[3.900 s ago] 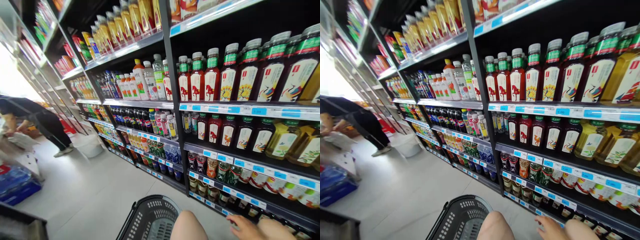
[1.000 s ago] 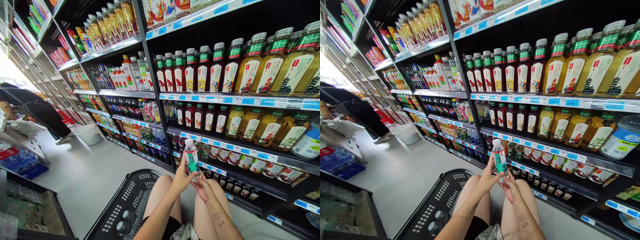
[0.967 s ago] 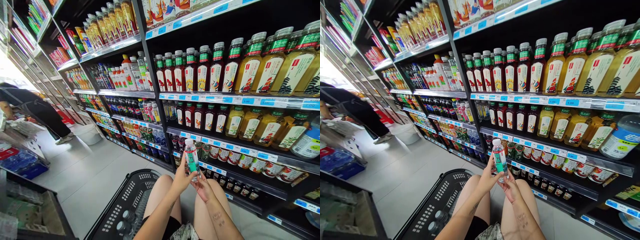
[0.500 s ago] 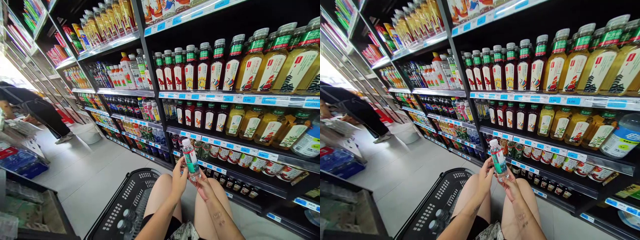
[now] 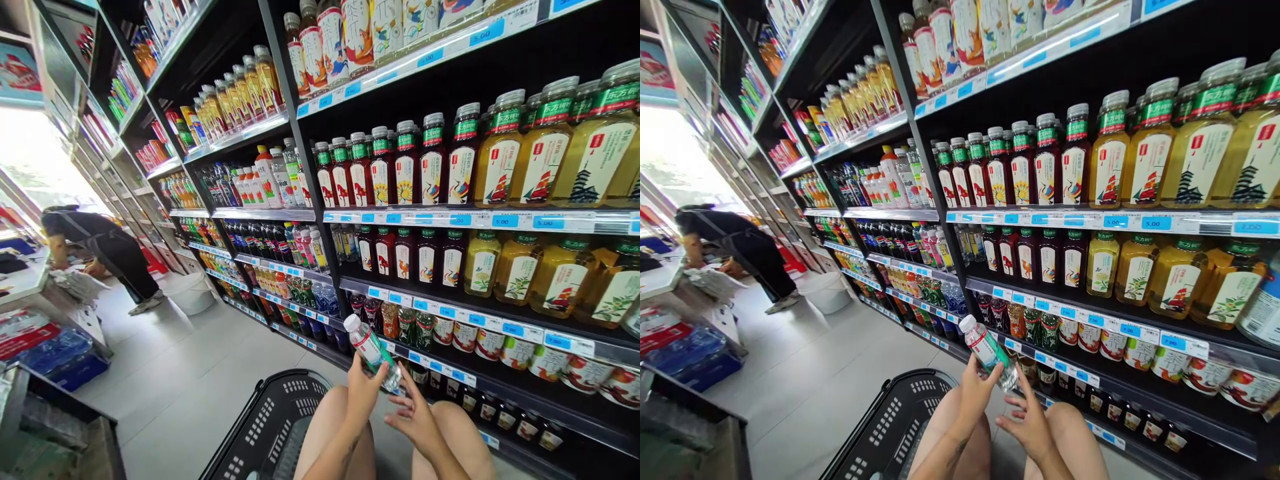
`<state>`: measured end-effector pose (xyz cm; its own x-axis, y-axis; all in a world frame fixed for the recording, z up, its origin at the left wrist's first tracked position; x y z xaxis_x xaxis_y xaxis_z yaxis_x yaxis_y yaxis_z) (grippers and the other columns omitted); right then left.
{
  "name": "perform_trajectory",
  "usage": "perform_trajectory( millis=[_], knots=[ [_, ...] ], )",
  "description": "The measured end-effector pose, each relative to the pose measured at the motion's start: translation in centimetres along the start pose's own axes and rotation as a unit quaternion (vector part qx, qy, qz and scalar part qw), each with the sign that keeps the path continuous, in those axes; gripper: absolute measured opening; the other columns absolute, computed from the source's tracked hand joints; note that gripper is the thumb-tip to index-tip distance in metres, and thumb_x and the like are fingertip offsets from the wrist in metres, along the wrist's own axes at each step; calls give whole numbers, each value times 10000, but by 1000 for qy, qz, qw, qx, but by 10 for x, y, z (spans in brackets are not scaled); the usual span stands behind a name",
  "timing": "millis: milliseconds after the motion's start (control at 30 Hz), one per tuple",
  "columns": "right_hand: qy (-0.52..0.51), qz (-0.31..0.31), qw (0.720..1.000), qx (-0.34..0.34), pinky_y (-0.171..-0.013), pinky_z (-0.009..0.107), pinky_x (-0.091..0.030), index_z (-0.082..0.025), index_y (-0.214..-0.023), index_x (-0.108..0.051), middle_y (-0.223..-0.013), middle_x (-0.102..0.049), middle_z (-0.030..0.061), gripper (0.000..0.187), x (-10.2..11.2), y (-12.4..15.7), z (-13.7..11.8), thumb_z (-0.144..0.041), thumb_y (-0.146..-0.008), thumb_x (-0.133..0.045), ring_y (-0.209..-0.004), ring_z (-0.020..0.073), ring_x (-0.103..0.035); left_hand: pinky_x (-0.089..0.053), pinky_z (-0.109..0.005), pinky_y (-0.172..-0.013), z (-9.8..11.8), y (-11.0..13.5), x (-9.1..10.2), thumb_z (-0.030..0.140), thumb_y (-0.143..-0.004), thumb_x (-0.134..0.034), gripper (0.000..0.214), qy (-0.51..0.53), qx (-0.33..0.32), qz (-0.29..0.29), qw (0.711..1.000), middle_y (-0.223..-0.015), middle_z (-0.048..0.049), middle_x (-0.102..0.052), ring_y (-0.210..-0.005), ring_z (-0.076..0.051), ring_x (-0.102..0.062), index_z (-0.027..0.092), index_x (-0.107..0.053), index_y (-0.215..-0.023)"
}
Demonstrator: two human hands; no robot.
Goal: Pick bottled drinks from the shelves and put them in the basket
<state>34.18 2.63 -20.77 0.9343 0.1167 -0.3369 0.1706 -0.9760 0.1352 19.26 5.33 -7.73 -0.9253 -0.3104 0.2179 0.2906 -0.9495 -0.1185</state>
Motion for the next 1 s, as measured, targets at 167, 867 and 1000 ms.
perform_trajectory(
  millis=[167, 867, 1000],
  knots=[
    [66, -28, 997, -10, -766, 422, -550, -732, -1310, -493, -1293, -716, -79, 945, -4, -17, 22, -391, -536, -915, -968, 261, -739, -621, -350, -854, 39, -94, 19, 476, -762, -789, 488, -50, -121, 111, 985, -1070, -112, -762, -965, -235, -744, 173, -616, -1102],
    [133, 5, 991, 5, -579, 449, -485, -800, -959, -607, -729, -748, -147, 791, -18, -89, 116, -318, -343, -727, -448, 221, -643, -544, -400, -991, 66, -310, 8, 445, -990, -527, 639, -437, -5, 144, 888, -1398, -234, -622, -1208, -345, -678, 82, -346, -1484],
    [149, 0, 989, -7, -562, 386, -470, -813, -939, -590, -703, -743, -153, 793, -23, -91, 112, -304, -344, -716, -439, 186, -628, -562, -389, -997, 65, -320, 1, 403, -1020, -450, 552, -456, 23, 133, 880, -1335, -239, -647, -1192, -333, -689, 65, -420, -1454]
  ],
)
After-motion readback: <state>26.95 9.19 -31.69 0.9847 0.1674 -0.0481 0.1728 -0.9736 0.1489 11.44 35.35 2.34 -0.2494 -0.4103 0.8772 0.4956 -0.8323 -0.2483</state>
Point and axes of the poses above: each hand's wrist, its own y-axis away from the middle knuckle, its own x-axis out of the back of the hand, z = x × y, the point moved 8 cm from there along -y, towards the middle knuckle
